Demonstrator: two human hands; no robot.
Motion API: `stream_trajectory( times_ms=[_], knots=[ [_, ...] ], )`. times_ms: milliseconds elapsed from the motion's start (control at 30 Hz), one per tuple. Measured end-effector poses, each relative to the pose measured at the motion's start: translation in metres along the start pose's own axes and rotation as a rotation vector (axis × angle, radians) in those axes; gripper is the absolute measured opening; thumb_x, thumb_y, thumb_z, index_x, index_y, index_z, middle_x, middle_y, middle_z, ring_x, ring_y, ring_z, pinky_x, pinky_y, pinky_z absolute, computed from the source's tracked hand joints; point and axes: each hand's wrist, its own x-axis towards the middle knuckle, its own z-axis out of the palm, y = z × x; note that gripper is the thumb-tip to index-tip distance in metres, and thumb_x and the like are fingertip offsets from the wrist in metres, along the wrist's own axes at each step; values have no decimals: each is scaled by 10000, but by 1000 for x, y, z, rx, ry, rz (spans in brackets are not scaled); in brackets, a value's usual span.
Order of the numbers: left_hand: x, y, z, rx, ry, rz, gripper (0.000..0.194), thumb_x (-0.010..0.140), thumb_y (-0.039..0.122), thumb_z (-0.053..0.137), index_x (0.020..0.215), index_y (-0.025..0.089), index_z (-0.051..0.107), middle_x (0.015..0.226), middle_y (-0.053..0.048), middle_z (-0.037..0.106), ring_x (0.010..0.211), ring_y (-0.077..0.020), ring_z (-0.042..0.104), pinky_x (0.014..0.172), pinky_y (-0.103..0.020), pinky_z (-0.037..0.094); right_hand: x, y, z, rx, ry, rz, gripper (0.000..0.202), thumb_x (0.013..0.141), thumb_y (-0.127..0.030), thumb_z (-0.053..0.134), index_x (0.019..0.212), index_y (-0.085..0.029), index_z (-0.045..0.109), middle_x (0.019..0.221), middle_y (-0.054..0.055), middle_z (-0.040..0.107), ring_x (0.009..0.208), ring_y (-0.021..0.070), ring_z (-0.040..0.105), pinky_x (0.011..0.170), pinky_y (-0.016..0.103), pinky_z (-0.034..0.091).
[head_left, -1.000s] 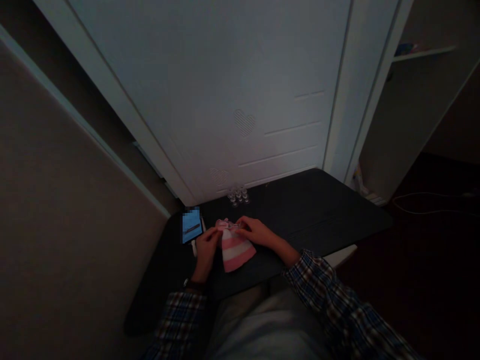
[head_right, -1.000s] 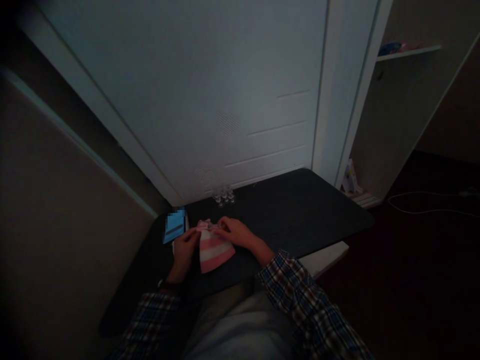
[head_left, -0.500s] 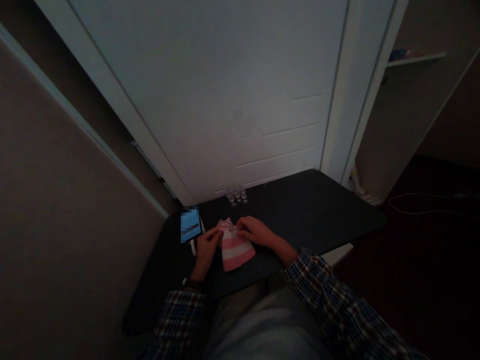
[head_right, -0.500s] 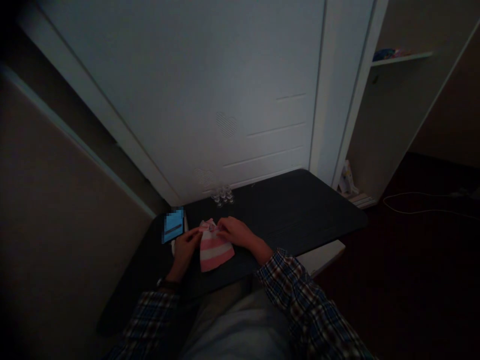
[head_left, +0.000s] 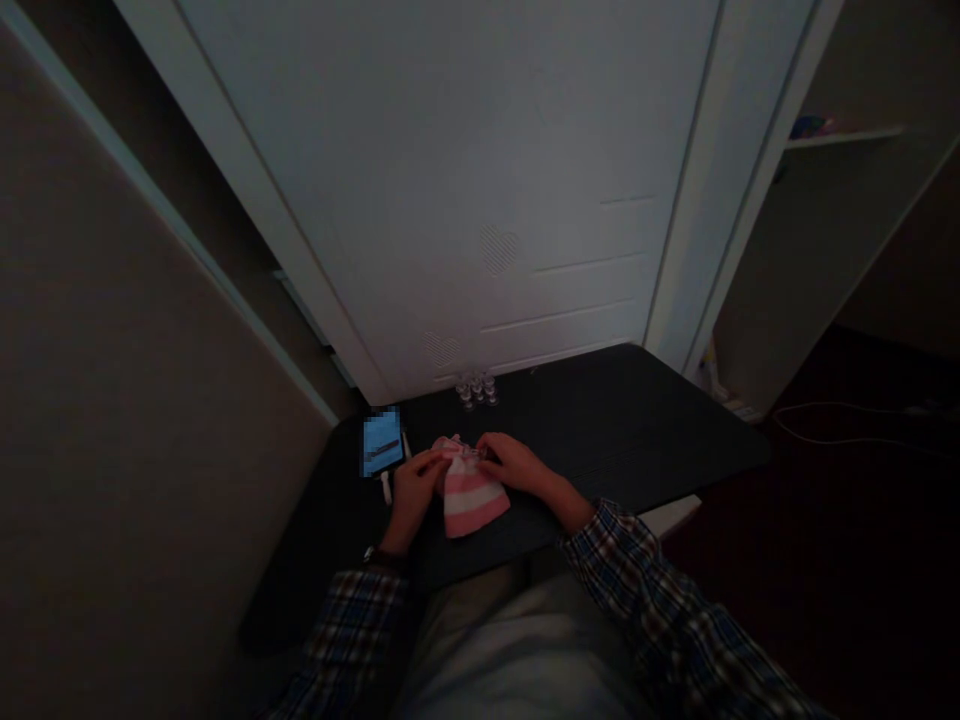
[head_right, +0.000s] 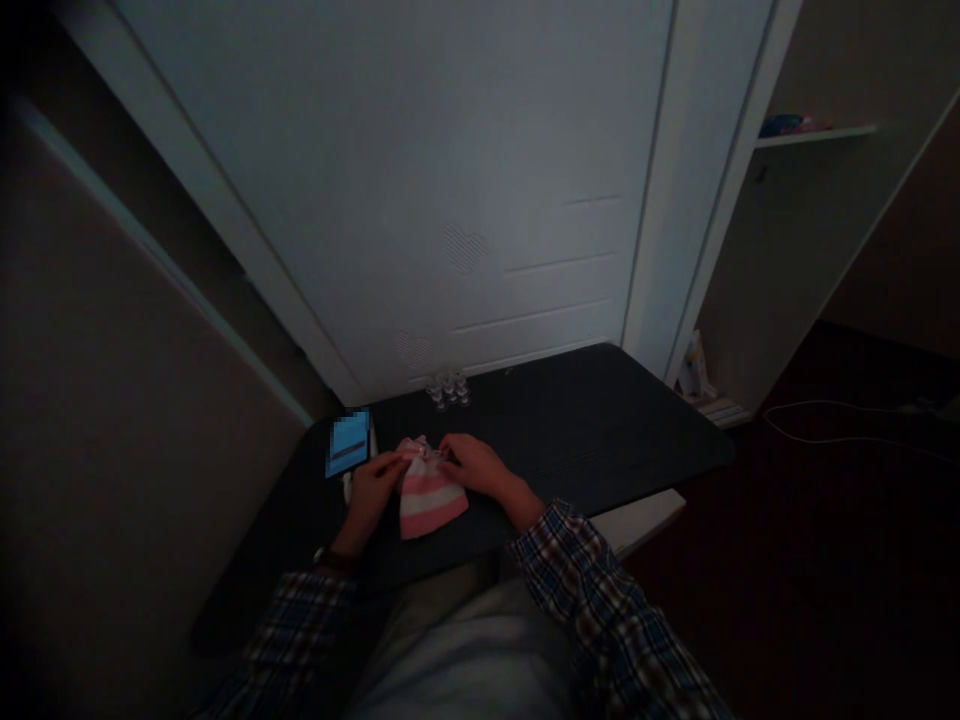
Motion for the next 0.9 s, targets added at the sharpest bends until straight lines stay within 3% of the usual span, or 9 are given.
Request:
stream_trajectory(
  times_ms=[433,733,900],
  knots=[
    [1,-10,2,67,7,12,295,685,360,603,847,140,713,788,-52,697,674,-170,584,600,-253,434,-1,3,-4,-181,131,33,159,782,-132,542,925,-191,509,887,14,530,836,138,484,733,242,364],
    [-3,-4,3,109,15,65,299,680,361,607,849,139,715,599,-2,612,521,-111,456,484,-210,338,-1,-3,-5,-176,109,43,172,803,-172,544,970,-206,521,884,-1,543,790,119,504,688,220,357],
    [-2,-6,3,64,2,23,355,672,356,609,937,133,686,521,39,481,488,-95,395,452,-198,300,-3,-7,-7,-147,23,-4,163,822,-299,546,953,-201,534,845,-6,587,731,114,529,624,206,340]
  ],
)
